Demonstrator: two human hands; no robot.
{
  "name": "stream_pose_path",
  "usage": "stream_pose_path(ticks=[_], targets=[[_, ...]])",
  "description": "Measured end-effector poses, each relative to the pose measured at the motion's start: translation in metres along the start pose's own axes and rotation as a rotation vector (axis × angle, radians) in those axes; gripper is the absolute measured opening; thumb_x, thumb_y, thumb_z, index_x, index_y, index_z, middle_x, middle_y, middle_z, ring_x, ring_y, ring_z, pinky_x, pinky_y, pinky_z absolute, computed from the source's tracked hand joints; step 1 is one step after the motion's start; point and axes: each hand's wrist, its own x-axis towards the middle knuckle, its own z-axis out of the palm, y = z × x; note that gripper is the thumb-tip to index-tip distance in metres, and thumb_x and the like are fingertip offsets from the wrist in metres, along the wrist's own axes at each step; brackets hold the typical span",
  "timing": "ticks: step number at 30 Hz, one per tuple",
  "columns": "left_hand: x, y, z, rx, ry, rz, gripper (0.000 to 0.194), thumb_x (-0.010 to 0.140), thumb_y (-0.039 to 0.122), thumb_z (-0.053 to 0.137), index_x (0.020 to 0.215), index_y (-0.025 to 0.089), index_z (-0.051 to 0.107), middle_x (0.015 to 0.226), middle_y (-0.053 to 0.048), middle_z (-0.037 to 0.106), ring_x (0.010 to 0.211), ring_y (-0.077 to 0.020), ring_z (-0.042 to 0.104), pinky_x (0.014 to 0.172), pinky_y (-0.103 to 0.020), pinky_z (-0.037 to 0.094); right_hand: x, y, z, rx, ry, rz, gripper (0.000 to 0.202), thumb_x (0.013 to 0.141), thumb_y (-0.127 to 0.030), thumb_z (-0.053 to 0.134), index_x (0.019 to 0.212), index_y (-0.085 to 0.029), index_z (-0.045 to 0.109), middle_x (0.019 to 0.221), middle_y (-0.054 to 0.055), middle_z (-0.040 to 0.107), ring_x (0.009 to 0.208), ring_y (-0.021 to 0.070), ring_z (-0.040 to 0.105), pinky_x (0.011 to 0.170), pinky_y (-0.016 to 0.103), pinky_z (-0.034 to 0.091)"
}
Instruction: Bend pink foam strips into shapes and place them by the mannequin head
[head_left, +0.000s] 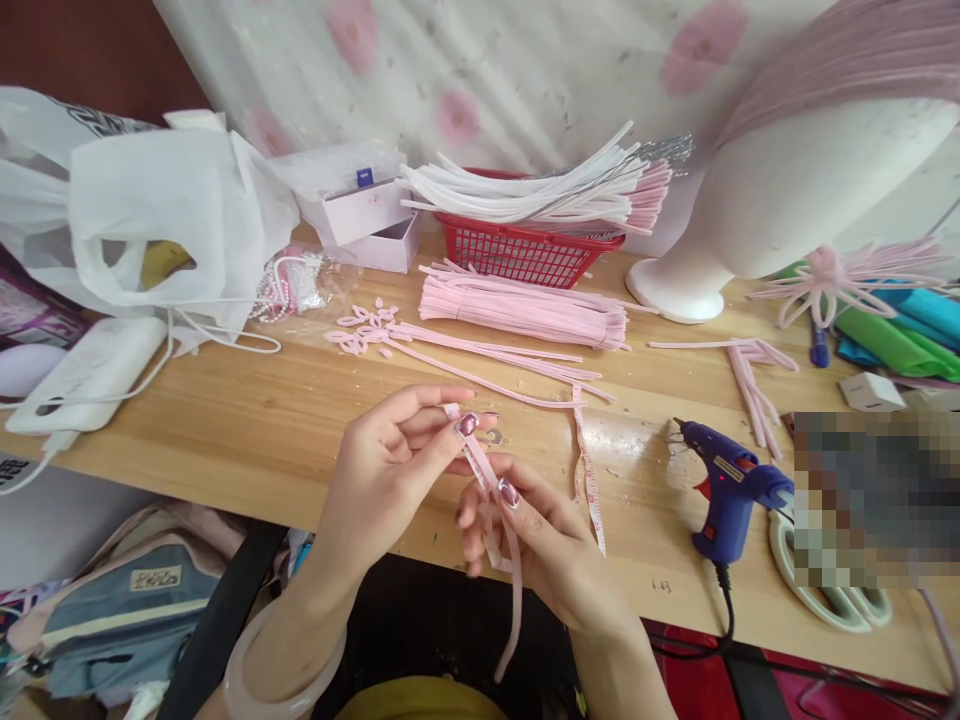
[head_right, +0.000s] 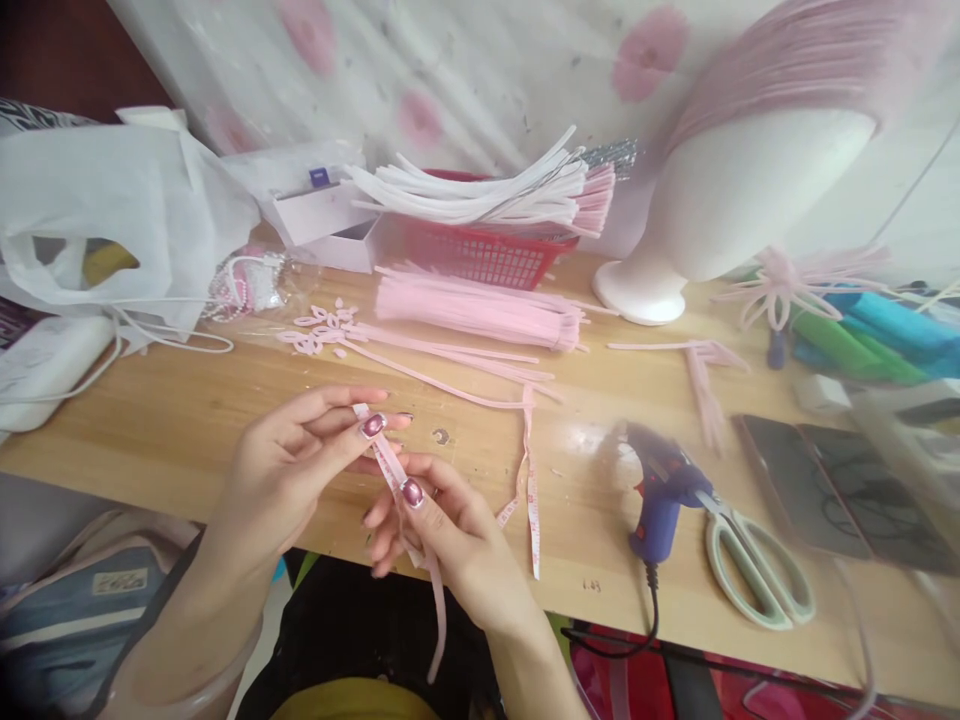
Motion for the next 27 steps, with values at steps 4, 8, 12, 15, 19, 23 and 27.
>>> stream_pose_path(ticks=[4,8,12,15,19,23,27], targets=[[-0.001,0.0,0.002,0.017,0.032,-0.002,0.022,0.078,0.031,0.078,0.094,0.017,0.072,0.089,-0.011,0.08,0.083,-0.0263,0.077,0.068,-0.029,0.063,-0.001,0.0,-0.001,-0.223,0.076,0.027,0.037,0.092,-0.053,0.062,0.111,-0.02,0.063,0.063,-0.005,0.048,0.051,0.0087,0.037,0.051,0.022,0.032],[-0.001,-0.007,0.002,0.044,0.08,0.07,0.026,0.078,0.032,0.079,0.098,0.018,0.072,0.091,-0.01,0.08,0.09,-0.0279,0.077,0.076,-0.031,0.062,-0.003,0.001,0.0,-0.48,0.147,-0.02,0.042,0.098,-0.055,0.049,0.106,-0.018,0.068,0.061,-0.004,0.046,0.061,0.013,0.045,0.066,0.027,0.038],[0.0,-0.014,0.002,0.047,0.083,0.119,0.026,0.079,0.031,0.078,0.101,0.019,0.071,0.094,-0.009,0.08,0.092,-0.0265,0.077,0.077,-0.028,0.062,-0.004,0.006,0.002,-0.563,0.217,-0.056,0.042,0.101,-0.053,0.042,0.107,-0.02,0.068,0.064,-0.002,0.056,0.072,0.0167,0.056,0.079,0.03,0.042],[0.0,-0.014,0.003,0.04,0.065,0.103,0.025,0.081,0.03,0.076,0.102,0.019,0.07,0.091,-0.007,0.081,0.085,-0.0237,0.077,0.073,-0.025,0.062,-0.005,0.008,0.001,-0.618,0.214,-0.105,0.038,0.102,-0.05,0.042,0.109,-0.021,0.067,0.073,0.0,0.066,0.082,0.0189,0.062,0.086,0.031,0.043],[0.002,-0.011,0.003,0.003,0.037,0.07,0.025,0.08,0.029,0.077,0.101,0.018,0.069,0.088,-0.007,0.081,0.08,-0.0219,0.078,0.072,-0.025,0.062,-0.007,0.006,0.002,-0.647,0.247,-0.156,0.034,0.102,-0.047,0.045,0.11,-0.023,0.067,0.088,0.004,0.074,0.096,0.0216,0.065,0.097,0.033,0.042],[0.009,-0.015,-0.001,-0.101,-0.004,-0.004,0.029,0.078,0.03,0.08,0.101,0.017,0.067,0.088,-0.008,0.081,0.08,-0.0222,0.077,0.07,-0.027,0.062,-0.012,0.001,0.005,-0.567,0.206,-0.105,0.03,0.102,-0.045,0.045,0.116,-0.024,0.061,0.091,0.003,0.078,0.091,0.0188,0.067,0.096,0.032,0.044],[0.015,-0.024,-0.005,-0.253,-0.085,-0.094,0.032,0.076,0.027,0.082,0.102,0.016,0.066,0.088,-0.007,0.081,0.074,-0.0183,0.076,0.066,-0.024,0.061,-0.012,0.0,0.003,-0.482,0.158,-0.068,0.025,0.1,-0.045,0.052,0.093,-0.021,0.058,0.087,0.005,0.08,0.086,0.0175,0.069,0.09,0.029,0.048]])
